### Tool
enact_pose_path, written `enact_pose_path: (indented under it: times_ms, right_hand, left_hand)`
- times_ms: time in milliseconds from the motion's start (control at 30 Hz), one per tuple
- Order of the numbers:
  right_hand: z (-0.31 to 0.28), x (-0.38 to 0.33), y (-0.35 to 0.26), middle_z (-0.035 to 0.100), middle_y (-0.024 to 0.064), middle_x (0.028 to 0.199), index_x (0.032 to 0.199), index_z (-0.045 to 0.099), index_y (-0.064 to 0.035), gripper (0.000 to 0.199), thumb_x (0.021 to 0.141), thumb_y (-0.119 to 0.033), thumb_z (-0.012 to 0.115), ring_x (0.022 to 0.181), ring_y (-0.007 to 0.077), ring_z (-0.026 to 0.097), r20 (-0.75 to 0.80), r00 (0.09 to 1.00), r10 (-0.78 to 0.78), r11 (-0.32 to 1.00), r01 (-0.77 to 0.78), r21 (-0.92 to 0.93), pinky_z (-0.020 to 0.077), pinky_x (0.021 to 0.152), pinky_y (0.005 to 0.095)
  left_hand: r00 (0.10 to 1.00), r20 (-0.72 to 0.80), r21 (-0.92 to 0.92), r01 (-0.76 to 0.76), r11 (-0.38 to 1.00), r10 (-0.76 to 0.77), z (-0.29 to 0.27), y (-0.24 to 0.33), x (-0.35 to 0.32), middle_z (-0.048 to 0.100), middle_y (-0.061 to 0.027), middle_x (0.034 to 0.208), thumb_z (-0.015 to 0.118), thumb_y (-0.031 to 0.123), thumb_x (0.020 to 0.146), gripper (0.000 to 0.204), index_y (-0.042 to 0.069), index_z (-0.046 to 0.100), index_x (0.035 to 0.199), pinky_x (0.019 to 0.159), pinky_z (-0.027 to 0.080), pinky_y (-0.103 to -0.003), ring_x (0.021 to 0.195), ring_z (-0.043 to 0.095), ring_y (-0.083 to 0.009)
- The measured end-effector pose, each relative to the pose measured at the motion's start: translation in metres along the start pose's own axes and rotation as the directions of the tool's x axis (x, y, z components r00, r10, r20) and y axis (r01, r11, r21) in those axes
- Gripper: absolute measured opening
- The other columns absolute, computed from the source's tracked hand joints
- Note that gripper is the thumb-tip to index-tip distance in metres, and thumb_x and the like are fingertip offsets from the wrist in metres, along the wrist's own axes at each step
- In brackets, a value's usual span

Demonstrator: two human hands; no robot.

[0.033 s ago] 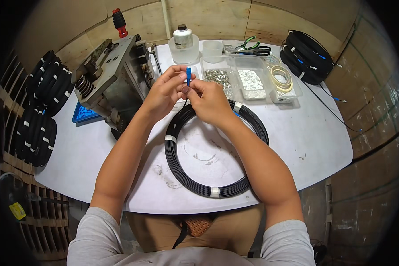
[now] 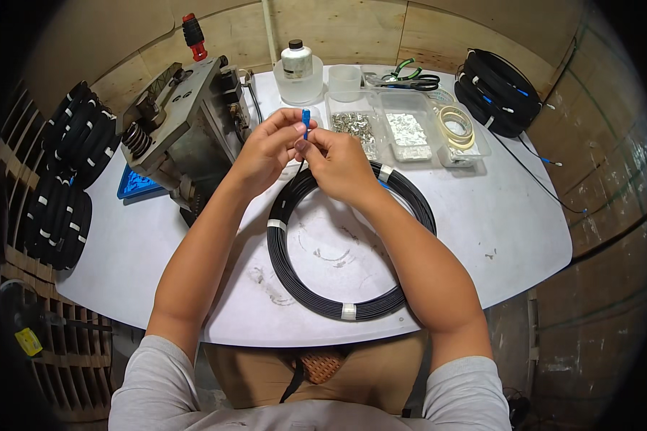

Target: Assembles a connector onto a cable and then inspects the completed cable coil.

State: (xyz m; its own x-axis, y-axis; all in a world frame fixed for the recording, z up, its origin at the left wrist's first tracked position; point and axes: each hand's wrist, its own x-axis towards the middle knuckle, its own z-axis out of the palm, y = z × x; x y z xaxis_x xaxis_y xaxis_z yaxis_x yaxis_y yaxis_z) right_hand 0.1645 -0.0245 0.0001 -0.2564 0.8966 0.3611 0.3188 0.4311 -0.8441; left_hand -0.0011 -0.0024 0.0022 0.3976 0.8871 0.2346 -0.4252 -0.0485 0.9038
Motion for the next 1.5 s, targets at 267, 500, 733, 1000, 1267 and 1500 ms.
enact_pose_path:
  times_ms: [267,500,733,1000,1267,1500]
  right_hand:
    - [0.002,0.000,-0.001,0.067,0.0005,0.080,0.091,0.068,-0.0012,0.023,0.101,-0.017,0.054,0.070,0.0061,0.057,0.030,0.999,-0.016,1.000,0.016,0.013,0.0482,0.065,0.0239]
    - [-0.001,0.000,0.001,0.067,0.0008,0.083,0.095,0.067,-0.0010,0.024,0.102,-0.019,0.053,0.074,0.0069,0.060,0.048,0.998,0.039,0.999,-0.039,0.015,0.0504,0.068,0.0250]
    - [-0.001,0.000,-0.001,0.067,0.0007,0.084,0.097,0.068,-0.0012,0.025,0.103,-0.020,0.052,0.076,0.0071,0.060,0.056,0.997,0.051,0.999,-0.052,0.014,0.0510,0.069,0.0253]
    - [-0.001,0.001,0.003,0.067,0.0007,0.084,0.099,0.068,-0.0013,0.020,0.100,-0.015,0.054,0.075,0.0067,0.060,0.040,0.999,0.014,1.000,-0.015,0.010,0.0503,0.067,0.0244]
    - [-0.001,0.000,-0.002,0.068,0.0040,0.076,0.093,0.070,0.0001,0.019,0.096,-0.015,0.059,0.068,0.0078,0.059,-0.004,1.000,-0.008,0.998,0.009,0.060,0.0489,0.064,0.0261]
    - [-0.002,0.000,-0.002,0.068,0.0011,0.078,0.092,0.070,-0.0002,0.022,0.098,-0.019,0.061,0.068,0.0061,0.059,-0.004,1.000,0.005,1.000,-0.005,0.005,0.0490,0.063,0.0236]
  left_hand:
    - [1.000,-0.010,0.068,-0.003,0.998,0.004,0.000,0.000,0.000,0.062,-0.0041,0.106,0.062,0.015,0.097,0.024,0.004,0.054,0.116,0.072,0.044,-0.024,0.082,0.053,-0.0075]
    - [0.999,-0.044,0.031,0.030,0.999,-0.028,0.005,0.001,0.000,0.061,-0.0034,0.105,0.060,0.016,0.098,0.024,0.006,0.053,0.119,0.071,0.043,-0.024,0.081,0.052,-0.0069]
    - [1.000,-0.029,-0.042,-0.010,0.999,0.009,0.010,0.002,-0.001,0.062,-0.0009,0.093,0.062,0.019,0.097,0.021,0.006,0.058,0.112,0.068,0.042,-0.023,0.079,0.053,-0.0062]
    - [1.000,0.030,0.054,0.006,0.999,-0.008,0.002,-0.001,0.001,0.058,-0.0003,0.097,0.059,0.017,0.098,0.019,0.005,0.059,0.113,0.071,0.043,-0.024,0.080,0.051,-0.0071]
    - [1.000,0.019,0.090,-0.006,0.996,0.004,0.005,-0.001,0.000,0.060,-0.0018,0.095,0.064,0.014,0.095,0.019,0.004,0.058,0.110,0.071,0.043,-0.025,0.082,0.054,-0.0083]
    - [1.000,0.028,0.102,0.010,0.995,-0.013,-0.001,-0.001,0.001,0.060,-0.0023,0.097,0.064,0.014,0.096,0.018,0.005,0.056,0.109,0.073,0.046,-0.024,0.086,0.057,-0.0087]
